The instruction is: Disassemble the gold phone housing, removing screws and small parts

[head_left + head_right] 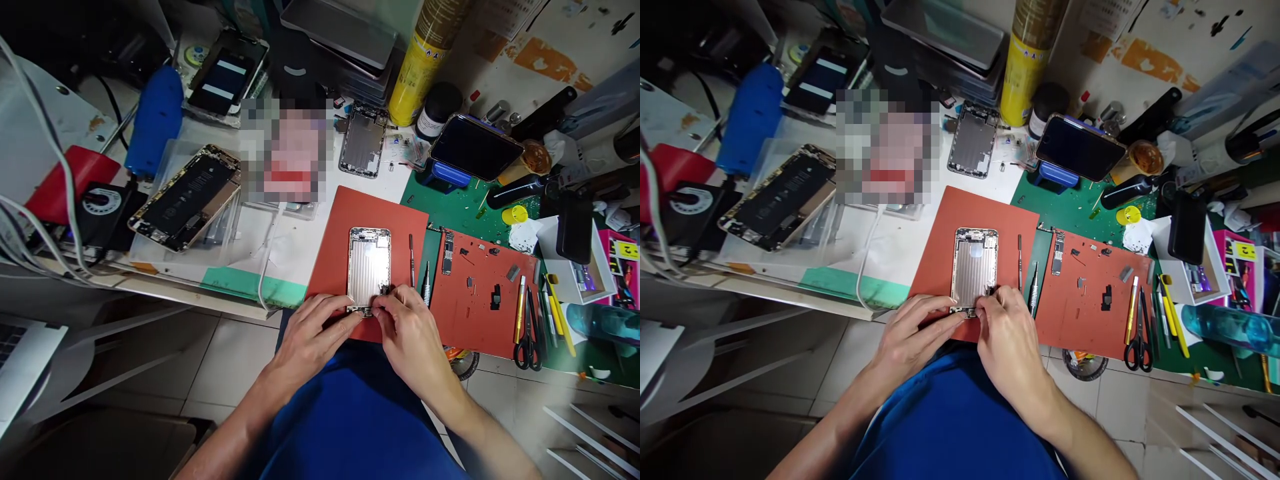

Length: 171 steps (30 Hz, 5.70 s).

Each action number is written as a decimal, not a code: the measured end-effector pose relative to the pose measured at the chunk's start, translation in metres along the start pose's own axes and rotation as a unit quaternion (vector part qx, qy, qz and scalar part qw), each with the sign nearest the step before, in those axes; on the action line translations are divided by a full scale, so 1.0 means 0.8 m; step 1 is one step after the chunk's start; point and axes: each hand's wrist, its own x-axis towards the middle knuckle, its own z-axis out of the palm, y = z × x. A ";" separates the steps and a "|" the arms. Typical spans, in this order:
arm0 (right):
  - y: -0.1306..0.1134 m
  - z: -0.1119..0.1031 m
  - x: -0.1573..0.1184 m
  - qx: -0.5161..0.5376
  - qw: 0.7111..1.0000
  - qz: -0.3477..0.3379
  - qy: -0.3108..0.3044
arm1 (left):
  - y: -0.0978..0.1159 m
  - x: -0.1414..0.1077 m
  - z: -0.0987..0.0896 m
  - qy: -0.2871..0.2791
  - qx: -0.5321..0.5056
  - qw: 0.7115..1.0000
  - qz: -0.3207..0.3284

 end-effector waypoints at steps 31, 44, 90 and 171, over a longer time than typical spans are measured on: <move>0.027 -0.034 -0.041 -0.016 0.981 0.059 0.184 | -0.002 0.003 -0.002 -0.013 0.003 1.000 0.011; 0.047 0.006 -0.039 -0.160 0.963 0.123 0.179 | -0.002 0.007 0.002 0.017 0.015 1.000 -0.015; 0.132 -0.038 -0.107 0.099 0.833 0.085 0.538 | -0.005 0.011 0.006 0.100 0.080 0.984 -0.125; 0.006 0.032 -0.085 0.393 0.867 0.032 0.306 | 0.004 0.023 -0.012 -0.054 -0.141 0.988 -0.016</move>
